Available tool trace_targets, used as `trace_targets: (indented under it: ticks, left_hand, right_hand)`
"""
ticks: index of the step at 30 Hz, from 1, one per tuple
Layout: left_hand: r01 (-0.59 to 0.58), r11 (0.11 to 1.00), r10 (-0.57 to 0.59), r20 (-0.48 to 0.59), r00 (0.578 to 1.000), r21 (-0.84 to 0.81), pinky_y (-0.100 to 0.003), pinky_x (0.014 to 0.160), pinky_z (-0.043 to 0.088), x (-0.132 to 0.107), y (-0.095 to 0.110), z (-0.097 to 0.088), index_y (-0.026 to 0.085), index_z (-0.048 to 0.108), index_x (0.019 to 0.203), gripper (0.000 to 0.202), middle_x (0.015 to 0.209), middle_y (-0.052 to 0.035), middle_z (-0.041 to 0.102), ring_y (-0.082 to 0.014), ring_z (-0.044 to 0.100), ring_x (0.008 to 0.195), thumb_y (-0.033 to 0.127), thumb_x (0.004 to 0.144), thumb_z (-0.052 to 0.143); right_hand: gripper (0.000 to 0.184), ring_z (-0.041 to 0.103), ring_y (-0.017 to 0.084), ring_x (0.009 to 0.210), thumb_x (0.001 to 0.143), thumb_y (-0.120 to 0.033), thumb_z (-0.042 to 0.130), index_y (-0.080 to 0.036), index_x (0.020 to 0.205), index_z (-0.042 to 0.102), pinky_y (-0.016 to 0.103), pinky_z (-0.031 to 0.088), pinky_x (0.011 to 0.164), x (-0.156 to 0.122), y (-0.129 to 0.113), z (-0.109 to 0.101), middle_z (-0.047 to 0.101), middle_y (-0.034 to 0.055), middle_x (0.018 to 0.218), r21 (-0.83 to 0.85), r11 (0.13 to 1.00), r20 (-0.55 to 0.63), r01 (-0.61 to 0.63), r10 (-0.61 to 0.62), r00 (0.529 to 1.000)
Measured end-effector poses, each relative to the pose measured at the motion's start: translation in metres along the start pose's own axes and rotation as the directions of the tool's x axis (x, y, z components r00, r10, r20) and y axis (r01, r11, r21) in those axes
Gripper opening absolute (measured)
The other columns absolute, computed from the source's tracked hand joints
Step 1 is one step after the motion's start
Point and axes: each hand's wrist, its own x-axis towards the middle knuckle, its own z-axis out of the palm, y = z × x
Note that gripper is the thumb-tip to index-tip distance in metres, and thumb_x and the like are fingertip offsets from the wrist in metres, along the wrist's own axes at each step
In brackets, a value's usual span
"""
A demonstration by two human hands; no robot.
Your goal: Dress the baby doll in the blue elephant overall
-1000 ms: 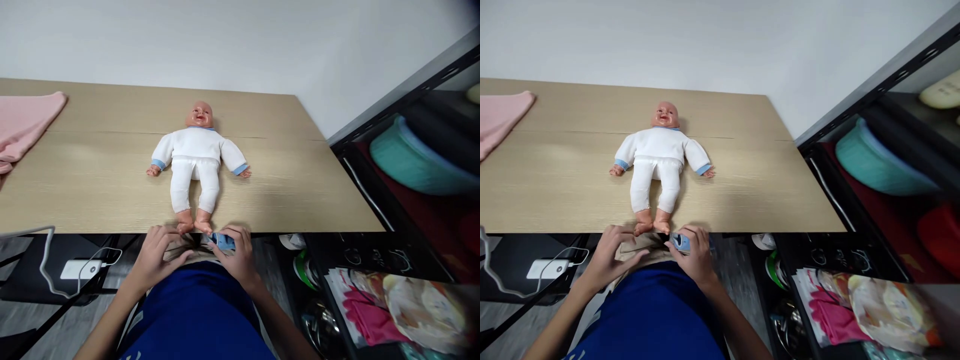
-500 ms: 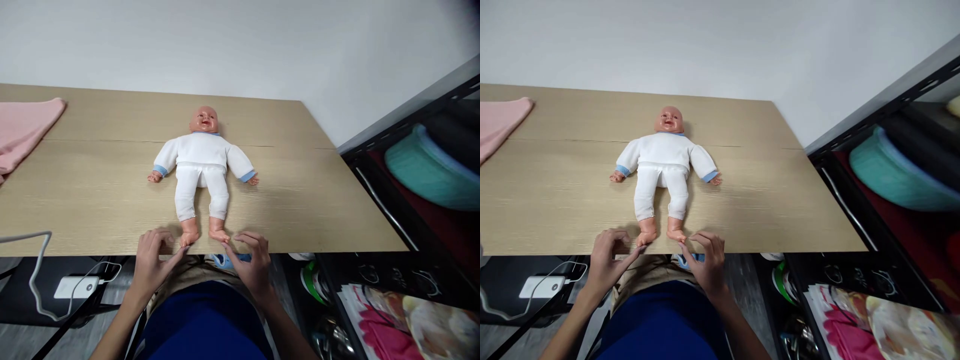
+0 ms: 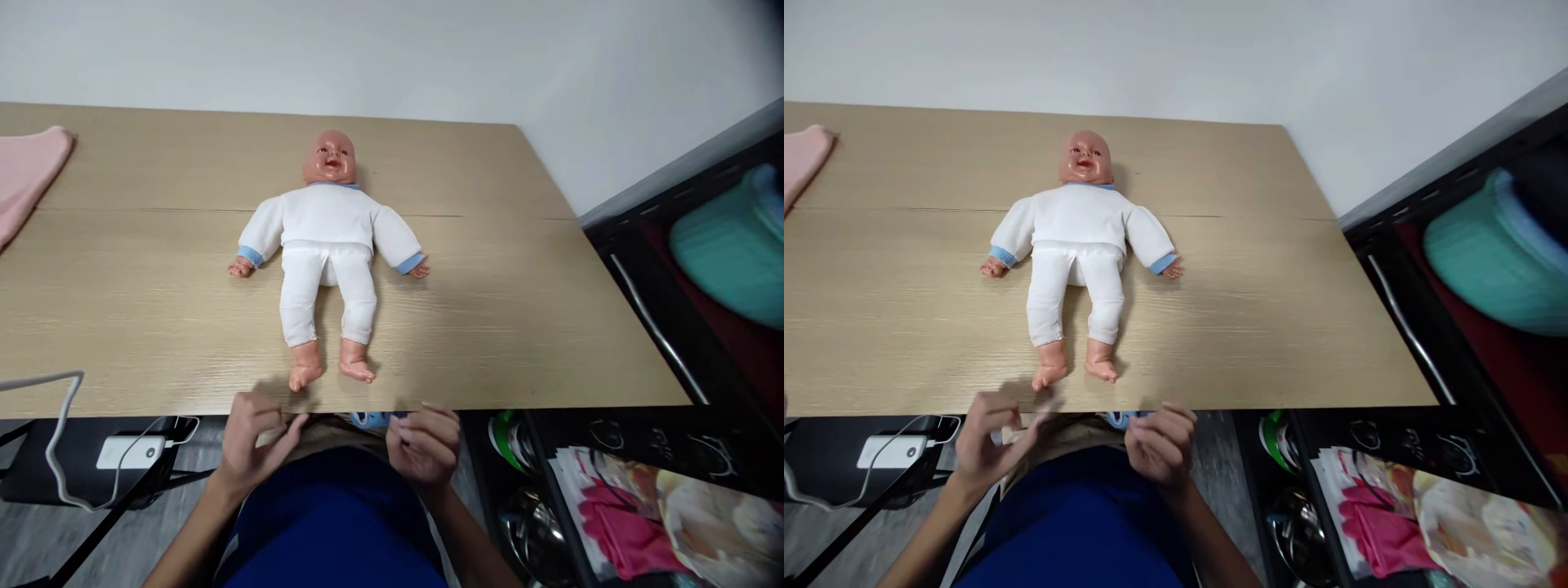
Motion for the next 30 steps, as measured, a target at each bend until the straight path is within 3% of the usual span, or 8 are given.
trace_targets:
  ticks: [5, 8, 11, 16, 20, 23, 25, 30]
  left_hand:
    - [-0.193, 0.967, 0.226, 0.210, 0.951, -0.165, -0.035, 0.069, 0.051, -0.048, 0.002, 0.021, 0.024, 0.063, 0.097, 0.018, 0.080, 0.0005, 0.074, -0.0168, 0.067, 0.067, 0.019, 0.110, 0.074]
    - [-0.003, 0.992, 0.061, 0.455, 0.888, -0.127, -0.037, 0.078, 0.057, -0.071, -0.009, 0.043, 0.023, 0.069, 0.106, 0.010, 0.089, -0.0035, 0.079, -0.0218, 0.075, 0.080, 0.028, 0.115, 0.068]
    - [0.324, 0.944, -0.231, 0.575, 0.785, -0.062, -0.045, 0.099, 0.064, -0.084, -0.024, 0.071, 0.023, 0.075, 0.121, 0.023, 0.114, -0.0100, 0.086, -0.0297, 0.082, 0.107, 0.041, 0.119, 0.060]
    - [0.635, 0.767, -0.499, 0.536, 0.681, -0.092, -0.060, 0.139, 0.043, -0.083, -0.039, 0.119, 0.020, 0.070, 0.154, 0.060, 0.153, -0.0184, 0.079, -0.0401, 0.062, 0.160, 0.064, 0.113, 0.063]
    - [0.705, 0.701, -0.537, 0.573, 0.620, -0.106, -0.059, 0.139, 0.043, -0.074, -0.045, 0.141, 0.023, 0.077, 0.142, 0.060, 0.145, -0.0152, 0.084, -0.0400, 0.066, 0.155, 0.069, 0.106, 0.066]
    - [0.713, 0.696, -0.536, 0.598, 0.596, -0.087, -0.054, 0.132, 0.050, -0.071, -0.052, 0.146, 0.024, 0.079, 0.134, 0.056, 0.132, -0.0131, 0.088, -0.0378, 0.072, 0.146, 0.068, 0.104, 0.065]
    - [0.709, 0.702, -0.530, 0.617, 0.582, -0.066, -0.053, 0.128, 0.053, -0.073, -0.056, 0.146, 0.023, 0.080, 0.130, 0.055, 0.125, -0.0135, 0.089, -0.0380, 0.074, 0.141, 0.068, 0.102, 0.066]
    - [0.699, 0.714, -0.539, 0.657, 0.527, 0.024, -0.057, 0.117, 0.059, -0.078, -0.059, 0.137, 0.018, 0.078, 0.118, 0.049, 0.117, -0.0199, 0.087, -0.0422, 0.080, 0.122, 0.063, 0.098, 0.072]
  right_hand:
    - [0.044, 0.072, 0.025, 0.067, 0.088, -0.004, 0.079, -0.035, 0.115, 0.064, 0.045, 0.064, 0.060, -0.055, 0.014, -0.015, 0.073, -0.0009, 0.091, 0.042, 0.999, 0.109, -0.005, 0.000, 0.994]
    - [0.034, 0.080, 0.034, 0.090, 0.098, -0.026, 0.081, -0.029, 0.130, 0.069, 0.051, 0.068, 0.075, -0.074, 0.020, -0.012, 0.081, 0.0097, 0.107, -0.089, 0.992, 0.296, -0.093, 0.116, 0.948]
    - [0.035, 0.079, 0.039, 0.107, 0.104, -0.047, 0.075, -0.021, 0.127, 0.071, 0.055, 0.066, 0.092, -0.088, 0.023, 0.003, 0.082, 0.0170, 0.113, -0.316, 0.920, 0.435, -0.230, 0.356, 0.827]
    - [0.012, 0.076, 0.031, 0.094, 0.097, -0.026, 0.066, -0.024, 0.104, 0.075, 0.043, 0.058, 0.091, -0.084, 0.019, 0.020, 0.083, 0.0118, 0.100, -0.388, 0.842, 0.510, -0.375, 0.535, 0.674]
    - [0.016, 0.072, 0.029, 0.099, 0.090, -0.021, 0.067, -0.024, 0.102, 0.076, 0.043, 0.053, 0.098, -0.058, -0.001, -0.008, 0.081, 0.0080, 0.101, -0.062, 0.942, 0.698, -0.330, 0.278, 0.660]
    - [0.031, 0.071, 0.030, 0.108, 0.097, -0.030, 0.066, -0.023, 0.124, 0.079, 0.048, 0.052, 0.105, -0.051, -0.009, -0.038, 0.082, 0.0090, 0.117, 0.197, 0.945, 0.807, -0.260, -0.006, 0.591]
    - [0.045, 0.072, 0.032, 0.122, 0.105, -0.039, 0.061, -0.025, 0.145, 0.076, 0.051, 0.054, 0.111, -0.059, 0.001, -0.052, 0.079, 0.0113, 0.137, 0.213, 0.930, 0.800, -0.298, 0.009, 0.601]
    - [0.054, 0.071, 0.033, 0.139, 0.113, -0.052, 0.057, -0.021, 0.156, 0.067, 0.056, 0.059, 0.117, -0.100, 0.064, -0.053, 0.075, 0.0188, 0.149, -0.113, 0.849, 0.518, -0.517, 0.494, 0.698]
